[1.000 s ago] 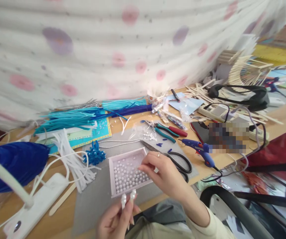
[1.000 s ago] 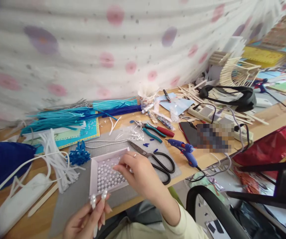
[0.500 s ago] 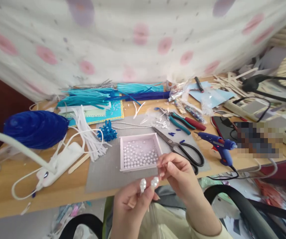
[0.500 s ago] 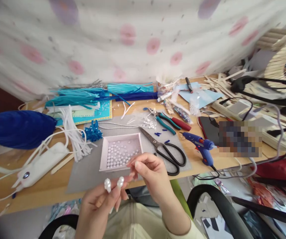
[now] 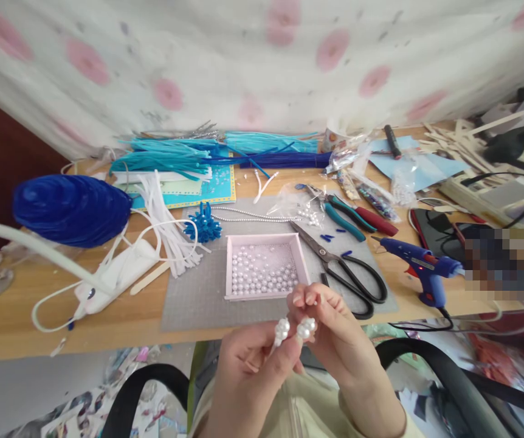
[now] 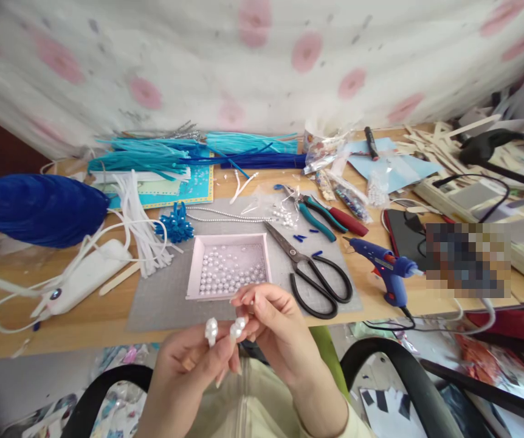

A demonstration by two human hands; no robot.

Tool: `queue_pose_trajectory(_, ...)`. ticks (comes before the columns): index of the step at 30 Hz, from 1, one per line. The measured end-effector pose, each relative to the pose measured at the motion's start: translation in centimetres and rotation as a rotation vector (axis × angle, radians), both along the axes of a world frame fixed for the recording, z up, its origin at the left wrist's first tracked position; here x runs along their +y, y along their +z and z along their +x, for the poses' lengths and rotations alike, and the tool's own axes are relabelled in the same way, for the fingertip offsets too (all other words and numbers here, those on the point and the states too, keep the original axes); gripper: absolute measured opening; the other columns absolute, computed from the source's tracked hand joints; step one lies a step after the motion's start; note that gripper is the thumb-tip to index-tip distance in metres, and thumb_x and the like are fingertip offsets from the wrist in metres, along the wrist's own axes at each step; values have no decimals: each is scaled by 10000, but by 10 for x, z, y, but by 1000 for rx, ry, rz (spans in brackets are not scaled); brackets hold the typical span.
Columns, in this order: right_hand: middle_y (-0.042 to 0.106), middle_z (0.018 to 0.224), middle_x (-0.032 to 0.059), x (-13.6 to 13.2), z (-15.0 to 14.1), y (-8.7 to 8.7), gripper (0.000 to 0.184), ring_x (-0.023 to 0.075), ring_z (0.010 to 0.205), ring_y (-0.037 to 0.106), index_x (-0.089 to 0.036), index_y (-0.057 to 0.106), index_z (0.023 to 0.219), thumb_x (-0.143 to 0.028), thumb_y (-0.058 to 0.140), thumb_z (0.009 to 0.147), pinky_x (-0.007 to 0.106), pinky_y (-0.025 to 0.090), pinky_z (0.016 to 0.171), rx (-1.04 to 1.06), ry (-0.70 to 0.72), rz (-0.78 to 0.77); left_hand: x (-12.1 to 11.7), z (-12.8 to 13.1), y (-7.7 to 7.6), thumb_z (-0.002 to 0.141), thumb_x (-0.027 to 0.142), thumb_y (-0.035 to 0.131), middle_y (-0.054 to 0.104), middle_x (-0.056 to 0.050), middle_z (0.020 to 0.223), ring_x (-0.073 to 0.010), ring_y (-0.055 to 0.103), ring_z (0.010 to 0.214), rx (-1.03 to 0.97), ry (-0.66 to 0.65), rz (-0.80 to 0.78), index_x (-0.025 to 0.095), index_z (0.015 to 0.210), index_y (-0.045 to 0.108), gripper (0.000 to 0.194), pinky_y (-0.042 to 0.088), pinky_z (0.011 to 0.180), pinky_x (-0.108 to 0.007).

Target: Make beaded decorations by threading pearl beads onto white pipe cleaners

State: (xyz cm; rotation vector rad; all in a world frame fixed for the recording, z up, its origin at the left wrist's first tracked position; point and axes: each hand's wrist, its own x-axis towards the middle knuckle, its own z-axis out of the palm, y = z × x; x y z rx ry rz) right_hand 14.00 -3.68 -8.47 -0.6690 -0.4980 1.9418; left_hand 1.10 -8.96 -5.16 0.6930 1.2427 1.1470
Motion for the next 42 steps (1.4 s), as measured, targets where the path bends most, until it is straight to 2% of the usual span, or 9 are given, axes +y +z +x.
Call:
queue_pose_trajectory(7, 744, 776, -12, -1, -1, 0, 215, 42, 462, 507, -231, 778, 744, -398, 913, 733, 153, 482, 483, 30, 19, -53, 2, -1, 3, 724, 650, 809, 684, -50, 547, -167, 565, 503, 27, -7, -45, 206, 803, 877, 456, 499, 545, -299)
queue_pose_trajectory(17, 742, 823, 8, -2, -5, 6, 205, 73, 550, 516, -240, 783, 745, -401, 909, 732, 140, 480, 471, 64, 64, -132, 0, 4, 7, 790, 470, 796, 679, -29, 531, -169, 601, 515, 123, 63, -31, 202, 662, 815, 298, 460, 537, -272)
queue_pose_trajectory(20, 759, 834, 12, -2, -5, 4, 202, 58, 540, 521, -240, 791, 741, -391, 924, 717, 123, 476, 482, 45, 53, -102, 0, 3, 8, 793, 440, 792, 675, -23, 526, -162, 595, 505, 112, 73, -33, 203, 614, 774, 298, 462, 538, -268)
queue_pose_trajectory(25, 773, 817, 28, -1, -2, 2, 250, 64, 480, 521, -235, 794, 717, -448, 922, 697, 146, 452, 416, -71, 18, -21, 0, 2, 9, 812, 428, 759, 661, -20, 531, -162, 579, 508, 132, 45, -28, 210, 548, 716, 345, 446, 536, -270)
queue_pose_trajectory(30, 778, 810, 18, 1, 2, 4, 246, 52, 434, 502, -245, 798, 723, -465, 910, 711, 158, 446, 407, -154, 0, 71, -1, 0, 8, 836, 414, 731, 656, -15, 541, -162, 578, 527, 164, 5, -6, 214, 541, 696, 358, 419, 540, -269)
queue_pose_trajectory(37, 794, 844, 19, 1, 5, 2, 208, 51, 433, 525, -264, 820, 723, -450, 912, 715, 168, 457, 418, -165, 13, 115, -2, -1, 7, 864, 410, 698, 637, -15, 548, -164, 560, 542, 160, -21, 3, 217, 547, 695, 371, 403, 543, -273)
queue_pose_trajectory(42, 813, 887, 10, 2, 6, 1, 119, 45, 481, 579, -304, 841, 767, -414, 884, 772, 140, 487, 460, -134, 42, 177, -3, -1, 6, 861, 393, 708, 633, -15, 547, -164, 556, 545, 138, -13, 4, 208, 596, 726, 324, 400, 538, -271)
